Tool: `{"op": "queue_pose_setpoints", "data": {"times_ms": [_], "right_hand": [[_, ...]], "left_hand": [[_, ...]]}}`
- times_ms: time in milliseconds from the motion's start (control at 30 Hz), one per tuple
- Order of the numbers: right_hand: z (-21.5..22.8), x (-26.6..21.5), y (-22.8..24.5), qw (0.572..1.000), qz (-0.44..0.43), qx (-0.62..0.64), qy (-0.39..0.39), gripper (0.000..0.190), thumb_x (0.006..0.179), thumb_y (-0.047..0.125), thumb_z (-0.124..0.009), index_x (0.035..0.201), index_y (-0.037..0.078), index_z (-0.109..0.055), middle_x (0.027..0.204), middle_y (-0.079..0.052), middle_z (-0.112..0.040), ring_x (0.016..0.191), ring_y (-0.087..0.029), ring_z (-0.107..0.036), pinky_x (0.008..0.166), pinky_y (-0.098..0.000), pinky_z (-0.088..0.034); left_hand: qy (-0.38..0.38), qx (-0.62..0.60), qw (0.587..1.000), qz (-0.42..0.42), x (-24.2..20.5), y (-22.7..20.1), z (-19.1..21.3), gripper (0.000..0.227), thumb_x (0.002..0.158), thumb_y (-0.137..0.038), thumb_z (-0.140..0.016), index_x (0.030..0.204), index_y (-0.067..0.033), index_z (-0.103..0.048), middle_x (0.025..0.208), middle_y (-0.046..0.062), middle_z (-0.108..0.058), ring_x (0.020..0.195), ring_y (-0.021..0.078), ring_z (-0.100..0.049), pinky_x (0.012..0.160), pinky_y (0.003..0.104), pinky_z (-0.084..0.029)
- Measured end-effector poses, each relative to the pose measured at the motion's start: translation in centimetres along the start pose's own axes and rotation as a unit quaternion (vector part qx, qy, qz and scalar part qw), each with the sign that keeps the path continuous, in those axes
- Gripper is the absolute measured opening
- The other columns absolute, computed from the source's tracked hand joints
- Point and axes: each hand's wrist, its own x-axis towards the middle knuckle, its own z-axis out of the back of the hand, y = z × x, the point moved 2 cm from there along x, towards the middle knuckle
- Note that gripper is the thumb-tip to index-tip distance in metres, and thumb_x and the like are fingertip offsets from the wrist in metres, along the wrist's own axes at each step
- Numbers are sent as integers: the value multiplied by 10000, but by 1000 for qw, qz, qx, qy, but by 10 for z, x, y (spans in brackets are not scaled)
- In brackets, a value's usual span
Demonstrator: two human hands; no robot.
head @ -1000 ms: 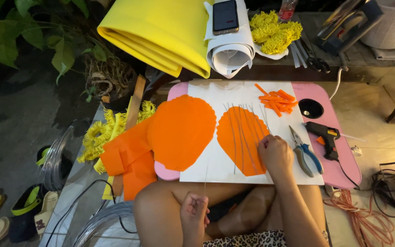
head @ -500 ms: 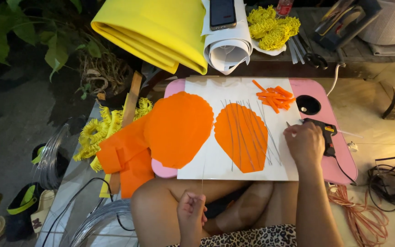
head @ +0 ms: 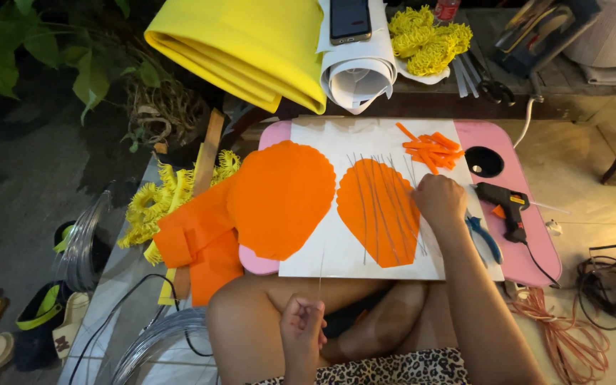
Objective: Attaching thin metal wires to orange fabric cutouts using pliers for a craft project
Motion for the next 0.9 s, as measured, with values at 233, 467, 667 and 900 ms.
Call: {"op": "queue_pose_setpoints", "data": {"times_ms": [233, 467, 667, 900], "right_hand": [[-1, -23, -15, 991, 47, 74, -106, 197, 817, 68, -578, 862, 172, -739, 851, -84, -644, 734, -246, -606, 668, -362, -501], [-1, -73, -27, 971, 139, 59, -184, 218, 740, 43, -620, 781, 230, -724, 1065, 4, -572, 1007, -206, -512, 872, -375, -398], [-4, -75, -37, 964, 148, 38, -216, 252, 731, 17, -597, 812, 212, -735, 1093, -16, -576, 1031, -225, -514, 936, -386, -409], [-4, -76, -30, 974, 136, 90, -159, 274, 706, -6, -634, 802, 226, -743, 1118, 4, -559, 1027, -191, -487, 909, -379, -398]], "left_hand": [[-9, 8, 1000, 9, -2, -5, -1, 108, 836, -85, -649, 818, -1, -584, 609, 107, -538, 389, 112, -400, 353, 217, -283], [-5, 3, 1000, 0, 1, -3, 1, 117, 837, -86, -655, 804, -3, -579, 595, 97, -536, 372, 103, -393, 337, 214, -272], [-9, 11, 1000, 15, -1, -8, -3, 130, 835, -107, -656, 810, -1, -585, 613, 92, -537, 404, 105, -406, 353, 214, -287], [-10, 9, 1000, 20, 0, -8, -3, 145, 834, -117, -663, 818, 7, -589, 613, 103, -538, 389, 102, -395, 346, 208, -276]]}}
